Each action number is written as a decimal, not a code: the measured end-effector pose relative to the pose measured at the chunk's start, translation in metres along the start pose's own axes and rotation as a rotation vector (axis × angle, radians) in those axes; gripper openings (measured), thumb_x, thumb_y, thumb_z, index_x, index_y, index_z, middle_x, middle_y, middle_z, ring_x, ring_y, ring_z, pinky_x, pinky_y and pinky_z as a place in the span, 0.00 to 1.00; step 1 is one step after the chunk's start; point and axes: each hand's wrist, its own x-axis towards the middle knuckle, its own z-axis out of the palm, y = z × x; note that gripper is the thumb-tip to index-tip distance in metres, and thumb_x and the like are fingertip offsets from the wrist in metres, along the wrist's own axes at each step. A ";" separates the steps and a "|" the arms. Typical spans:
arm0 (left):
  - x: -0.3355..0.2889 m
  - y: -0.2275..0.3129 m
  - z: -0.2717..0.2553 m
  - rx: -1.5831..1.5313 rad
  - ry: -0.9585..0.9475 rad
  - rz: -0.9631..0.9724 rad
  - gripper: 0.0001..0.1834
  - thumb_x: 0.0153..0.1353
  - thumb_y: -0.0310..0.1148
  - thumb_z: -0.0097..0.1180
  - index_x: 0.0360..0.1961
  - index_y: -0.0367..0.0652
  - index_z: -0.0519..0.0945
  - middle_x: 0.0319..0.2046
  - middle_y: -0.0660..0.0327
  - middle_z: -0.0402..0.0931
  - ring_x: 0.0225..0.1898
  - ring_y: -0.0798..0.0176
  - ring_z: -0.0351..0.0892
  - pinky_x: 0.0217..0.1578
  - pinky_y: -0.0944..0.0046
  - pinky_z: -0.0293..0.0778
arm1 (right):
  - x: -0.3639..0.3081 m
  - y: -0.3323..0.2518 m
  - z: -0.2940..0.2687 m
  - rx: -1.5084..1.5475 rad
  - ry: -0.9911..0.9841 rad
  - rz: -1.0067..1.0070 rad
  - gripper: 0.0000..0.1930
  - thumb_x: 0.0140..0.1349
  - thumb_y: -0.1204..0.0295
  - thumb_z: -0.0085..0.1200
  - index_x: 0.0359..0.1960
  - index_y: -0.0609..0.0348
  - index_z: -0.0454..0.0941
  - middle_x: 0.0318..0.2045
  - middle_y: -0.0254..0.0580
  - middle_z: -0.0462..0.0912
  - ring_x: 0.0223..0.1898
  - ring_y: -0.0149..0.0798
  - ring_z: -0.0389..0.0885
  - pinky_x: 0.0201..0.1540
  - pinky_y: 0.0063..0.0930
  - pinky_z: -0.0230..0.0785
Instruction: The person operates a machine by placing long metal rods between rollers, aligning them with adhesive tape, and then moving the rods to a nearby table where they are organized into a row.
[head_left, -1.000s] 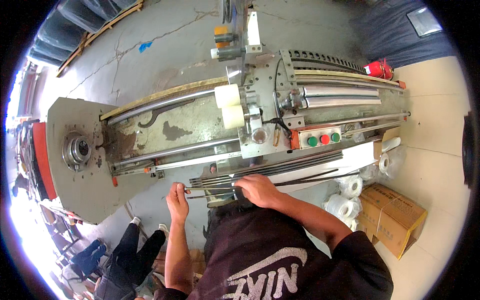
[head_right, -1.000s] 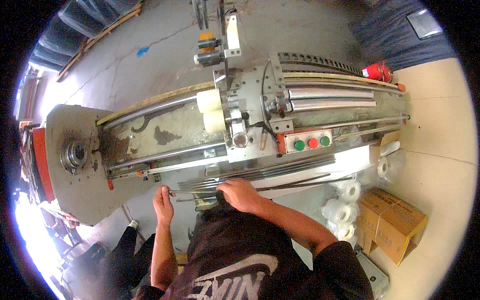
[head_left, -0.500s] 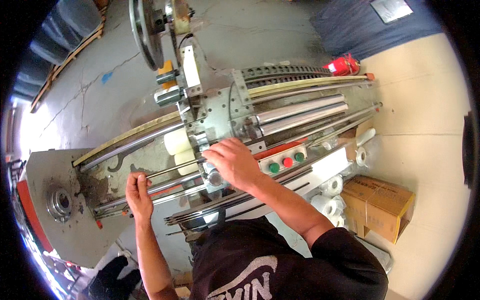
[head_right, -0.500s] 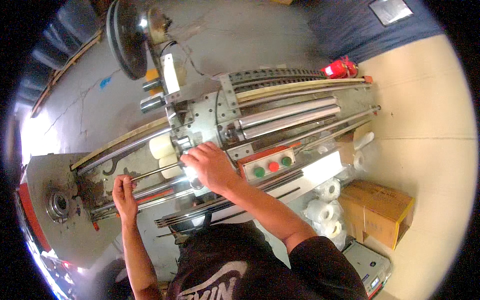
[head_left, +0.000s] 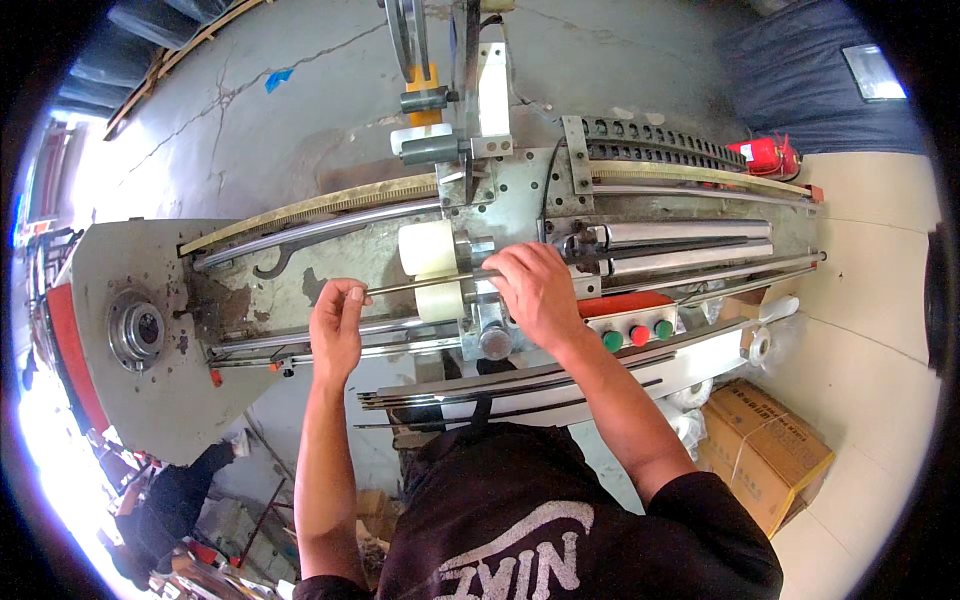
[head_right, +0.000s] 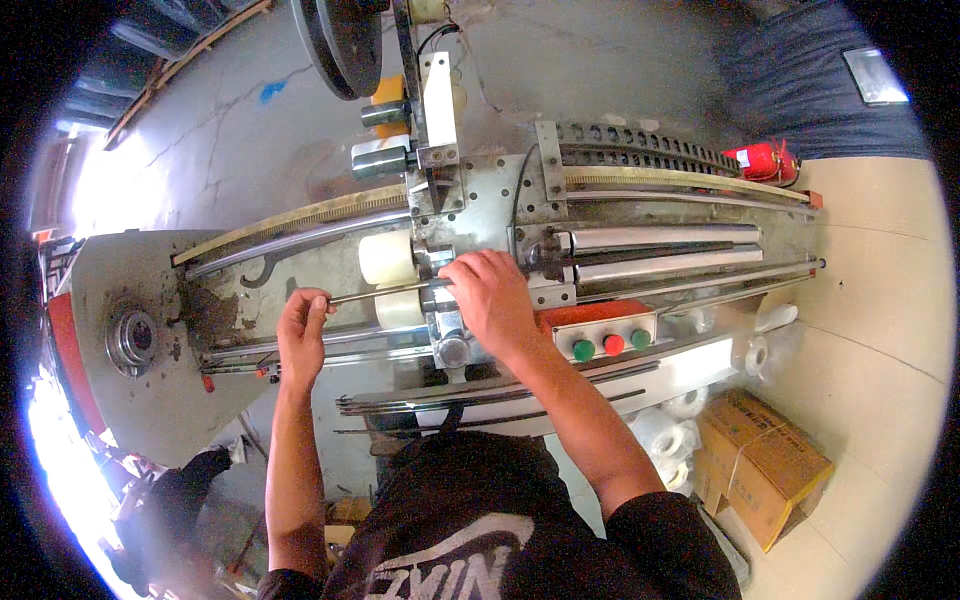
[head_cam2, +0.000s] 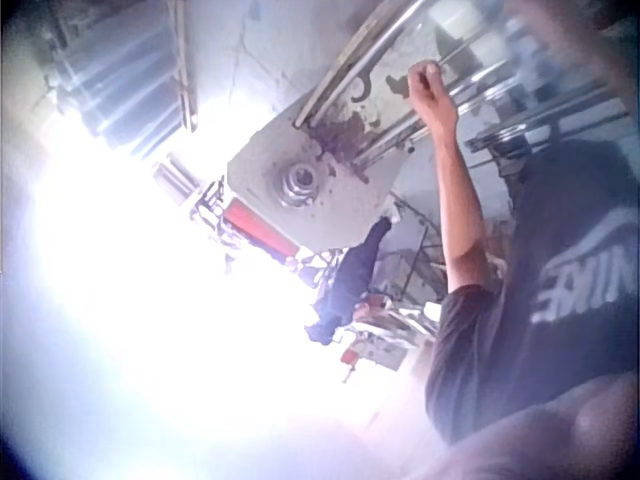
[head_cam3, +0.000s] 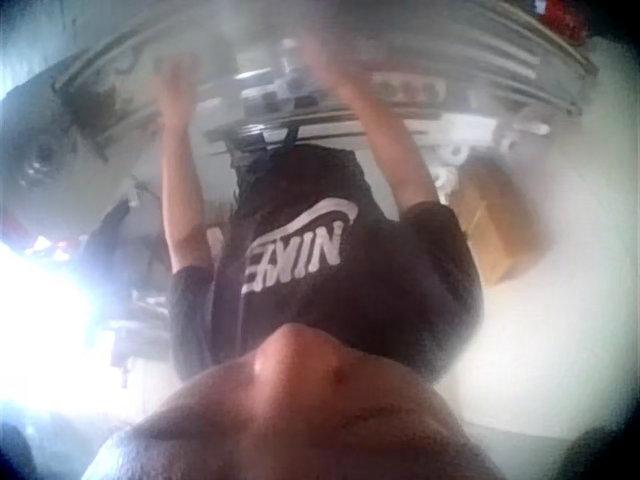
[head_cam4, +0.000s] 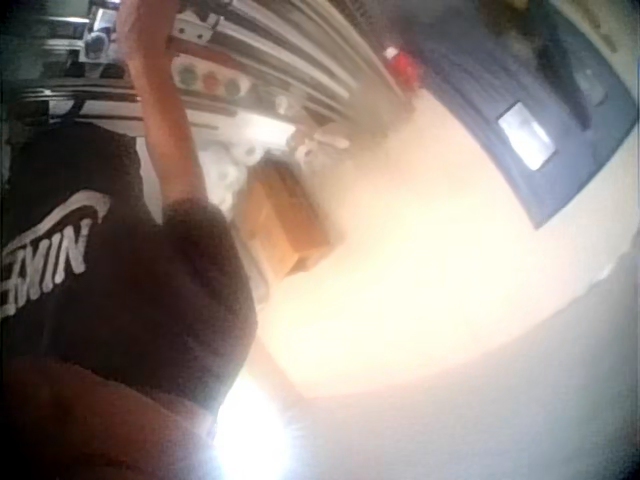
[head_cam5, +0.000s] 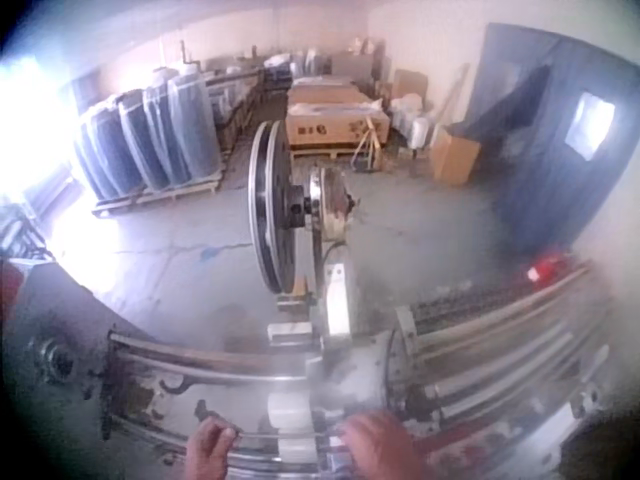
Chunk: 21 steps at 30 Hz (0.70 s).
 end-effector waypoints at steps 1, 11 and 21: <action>0.003 -0.003 0.001 0.001 -0.005 0.009 0.08 0.77 0.31 0.52 0.44 0.38 0.80 0.35 0.65 0.79 0.40 0.72 0.75 0.46 0.70 0.70 | 0.002 0.001 0.002 0.008 0.025 -0.010 0.11 0.60 0.73 0.66 0.45 0.54 0.84 0.43 0.38 0.84 0.48 0.47 0.81 0.55 0.44 0.71; 0.052 0.006 0.001 0.161 0.106 0.073 0.14 0.74 0.38 0.59 0.49 0.37 0.83 0.39 0.59 0.84 0.41 0.66 0.81 0.46 0.64 0.77 | 0.007 0.007 0.016 0.032 0.039 -0.024 0.10 0.62 0.73 0.66 0.45 0.55 0.85 0.41 0.38 0.84 0.47 0.47 0.81 0.53 0.44 0.71; 0.178 0.037 0.089 0.041 -0.476 -0.487 0.19 0.66 0.41 0.70 0.52 0.39 0.87 0.45 0.60 0.87 0.49 0.63 0.84 0.52 0.62 0.79 | 0.007 0.000 0.008 0.038 0.029 -0.009 0.11 0.58 0.73 0.67 0.43 0.54 0.85 0.41 0.38 0.84 0.47 0.47 0.81 0.54 0.43 0.73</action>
